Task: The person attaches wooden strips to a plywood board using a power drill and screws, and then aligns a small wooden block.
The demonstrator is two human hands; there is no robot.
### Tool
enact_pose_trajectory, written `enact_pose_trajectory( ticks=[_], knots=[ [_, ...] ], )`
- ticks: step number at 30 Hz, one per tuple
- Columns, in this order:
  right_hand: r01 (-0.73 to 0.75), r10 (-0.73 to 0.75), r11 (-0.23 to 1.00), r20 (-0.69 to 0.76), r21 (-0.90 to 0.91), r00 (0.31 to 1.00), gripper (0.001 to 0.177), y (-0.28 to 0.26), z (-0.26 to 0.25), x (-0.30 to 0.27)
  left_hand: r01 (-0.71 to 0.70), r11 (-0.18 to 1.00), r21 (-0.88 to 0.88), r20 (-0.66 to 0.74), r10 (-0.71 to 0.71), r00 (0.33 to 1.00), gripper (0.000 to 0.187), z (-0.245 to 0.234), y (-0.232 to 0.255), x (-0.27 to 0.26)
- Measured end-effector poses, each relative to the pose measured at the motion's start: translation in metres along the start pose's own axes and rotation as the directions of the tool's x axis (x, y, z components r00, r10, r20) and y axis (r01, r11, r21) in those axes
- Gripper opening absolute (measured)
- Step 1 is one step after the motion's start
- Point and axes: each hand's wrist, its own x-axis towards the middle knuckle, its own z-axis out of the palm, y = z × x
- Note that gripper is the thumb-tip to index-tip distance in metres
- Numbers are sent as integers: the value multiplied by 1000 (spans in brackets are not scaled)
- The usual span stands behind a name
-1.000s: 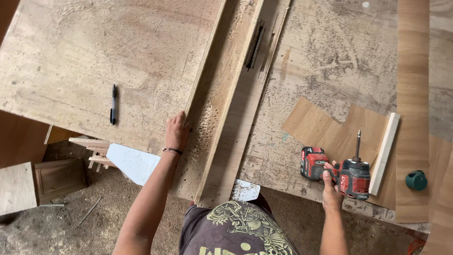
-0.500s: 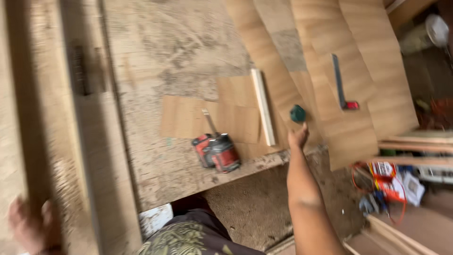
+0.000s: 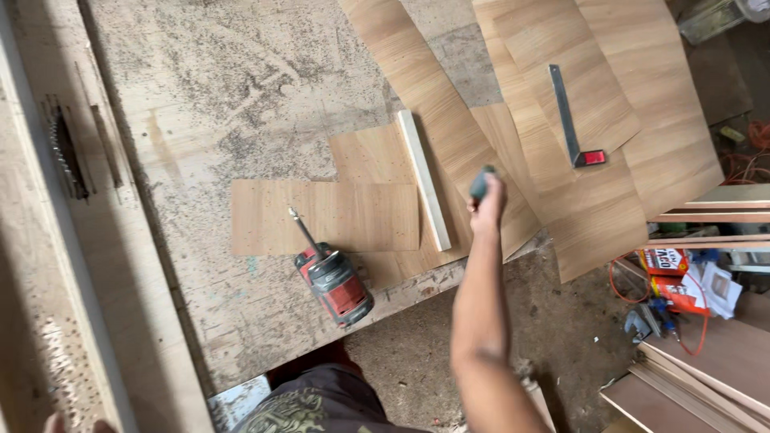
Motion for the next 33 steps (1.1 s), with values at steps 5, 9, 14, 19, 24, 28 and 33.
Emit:
enact_pose_trajectory(
  ticks=[5,9,14,19,24,28,33],
  knots=[
    [-50,-270,333,146,942,952,77,-122,-31,-225,114,927,-358,46,-105,993,36,15,196,-1],
    [121,-659,675,520,728,544,113,-134,22,-372,216,821,-529,251,-91,964,38,15,240,0],
    [611,-547,642,835,463,-59,70,-128,91,-476,126,738,-663,496,307,812,38,-7,278,51],
    [821,-252,525,963,222,-100,51,-89,151,-468,206,724,-659,470,182,864,27,-17,192,95],
    [865,-48,471,974,-175,223,46,-73,238,-411,-161,940,-301,149,213,966,30,-27,96,199],
    [835,-212,499,901,-233,378,44,-30,300,-344,73,855,514,46,-113,993,76,-44,46,239],
    [851,-320,461,848,-250,423,44,-43,338,-342,124,807,577,100,-221,970,65,-43,24,243]
  ],
)
